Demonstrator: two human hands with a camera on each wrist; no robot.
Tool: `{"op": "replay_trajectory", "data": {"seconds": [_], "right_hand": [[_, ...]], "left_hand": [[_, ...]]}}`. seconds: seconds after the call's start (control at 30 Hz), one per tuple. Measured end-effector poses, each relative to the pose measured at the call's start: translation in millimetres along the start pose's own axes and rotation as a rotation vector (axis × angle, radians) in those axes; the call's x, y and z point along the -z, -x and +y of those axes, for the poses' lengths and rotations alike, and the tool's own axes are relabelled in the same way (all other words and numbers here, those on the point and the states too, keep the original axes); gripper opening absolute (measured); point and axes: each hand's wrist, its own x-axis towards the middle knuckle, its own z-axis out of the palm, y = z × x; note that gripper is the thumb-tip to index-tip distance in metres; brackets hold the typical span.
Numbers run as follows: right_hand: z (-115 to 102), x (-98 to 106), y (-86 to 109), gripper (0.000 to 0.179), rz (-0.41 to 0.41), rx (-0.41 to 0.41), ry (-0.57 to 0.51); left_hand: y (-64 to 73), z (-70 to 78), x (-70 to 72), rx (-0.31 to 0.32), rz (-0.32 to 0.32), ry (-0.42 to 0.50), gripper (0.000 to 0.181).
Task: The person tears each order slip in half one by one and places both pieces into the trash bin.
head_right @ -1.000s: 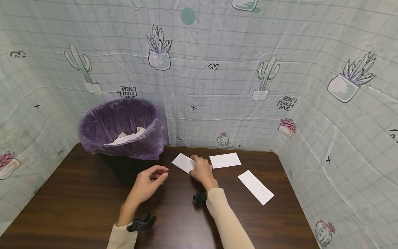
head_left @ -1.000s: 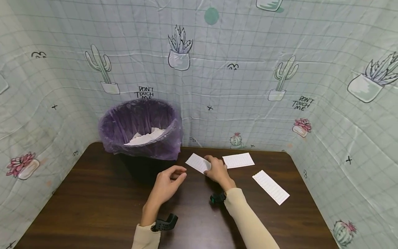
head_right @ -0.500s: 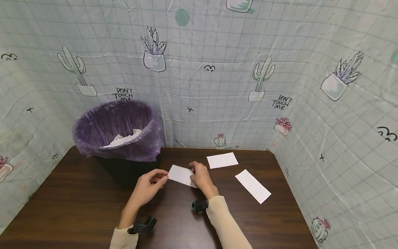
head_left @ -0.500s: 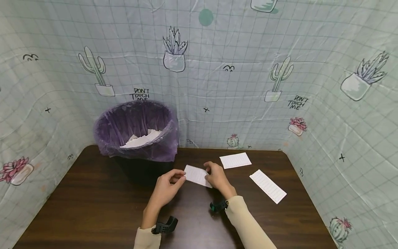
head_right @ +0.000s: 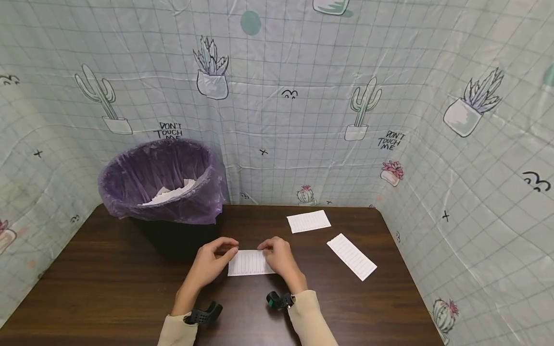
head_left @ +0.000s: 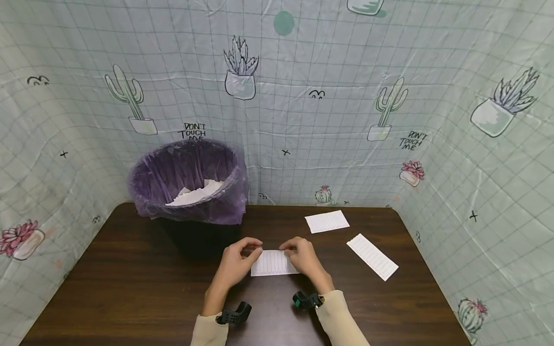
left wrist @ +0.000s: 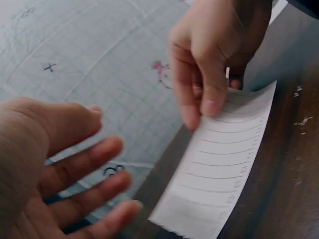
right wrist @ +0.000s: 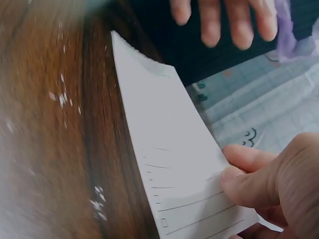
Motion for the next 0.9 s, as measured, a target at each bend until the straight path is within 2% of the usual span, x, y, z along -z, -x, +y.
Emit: {"op": "replay_trajectory", "data": {"seconds": [0.27, 0.43, 0.57, 0.77, 0.9], "right_hand": [[-4, -1, 17.6, 0.018, 0.024, 0.018, -0.063], [-5, 1, 26.2, 0.02, 0.043, -0.001, -0.089], [-3, 3, 34.3, 0.021, 0.051, 0.01, -0.114], [-3, 6, 39.4, 0.024, 0.016, 0.017, -0.17], [-3, 9, 38.7, 0.025, 0.005, 0.024, -0.205]], "left_hand": [[2.2, -11.8, -13.8, -0.018, -0.022, -0.086, 0.015], [1.1, -17.2, -22.1, -0.007, -0.067, -0.13, 0.016], [4.2, -17.4, -27.3, -0.02, -0.1, -0.159, 0.018], [8.2, -15.5, -31.9, -0.052, -0.168, -0.206, 0.013], [6.7, -12.9, -32.4, -0.076, -0.175, -0.205, 0.011]]}}
